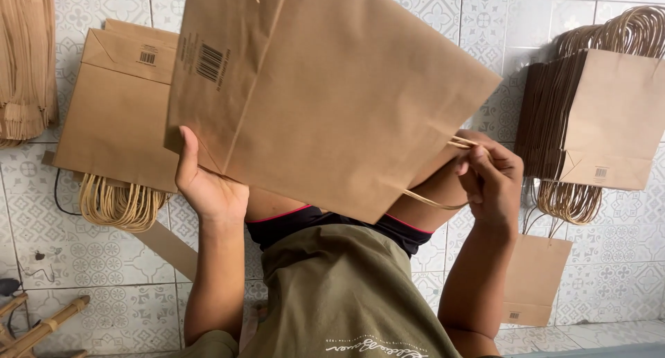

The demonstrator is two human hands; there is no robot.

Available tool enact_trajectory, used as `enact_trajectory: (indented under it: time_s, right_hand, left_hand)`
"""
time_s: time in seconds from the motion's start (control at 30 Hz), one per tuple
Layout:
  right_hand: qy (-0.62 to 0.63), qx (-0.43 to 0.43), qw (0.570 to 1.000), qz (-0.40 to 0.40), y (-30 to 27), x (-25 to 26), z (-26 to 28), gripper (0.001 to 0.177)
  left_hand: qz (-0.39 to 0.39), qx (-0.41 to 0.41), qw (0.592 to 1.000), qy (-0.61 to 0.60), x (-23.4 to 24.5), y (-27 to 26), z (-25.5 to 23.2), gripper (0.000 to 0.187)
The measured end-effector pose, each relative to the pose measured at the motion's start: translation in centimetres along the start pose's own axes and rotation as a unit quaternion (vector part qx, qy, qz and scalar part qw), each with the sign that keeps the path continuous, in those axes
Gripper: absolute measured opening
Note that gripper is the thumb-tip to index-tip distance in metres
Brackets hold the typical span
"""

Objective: The person picks up flat paper bags, opens them to expand the bottom gusset, and then folds them flat again for storage or use.

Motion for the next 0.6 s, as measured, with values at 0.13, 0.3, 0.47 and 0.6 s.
enact_trajectory:
  time_s: [0.13,0.3,0.47,0.6]
  right_hand:
    - [-0.014,0.007,1.000,-0.010,0.1,-0.2,1.5,0.022]
    - [-0.021,0.009,0.999,-0.032,0.2,2.2,0.7,0.023]
    - [-0.010,-0.022,0.998,-0.052,-0.5,0.5,2.6,0.018]
    - [-0.035,0.049,0.997,-0.048,-0.6,2.0,2.3,0.019]
  left_hand:
    - [0.028,-0.013,0.999,0.010,1.0,-0.1,0.1,0.037]
    - [0.244,-0.078,0.962,0.093,0.6,-0.9,-1.2,0.055]
    - [0.338,-0.050,0.931,0.132,1.9,-0.3,-2.2,0.066]
    - [0.351,-0.077,0.867,0.345,1.5,-0.1,-4.1,0.057]
Point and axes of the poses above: each hand's wrist, its own y-axis towards the middle knuckle, its own x-axis out of the back of the hand, z = x × y, the point moved 4 cm from there along y, towards the middle knuckle, and after that the axes turned 2 degrees about -y, right-handed, at the moved point
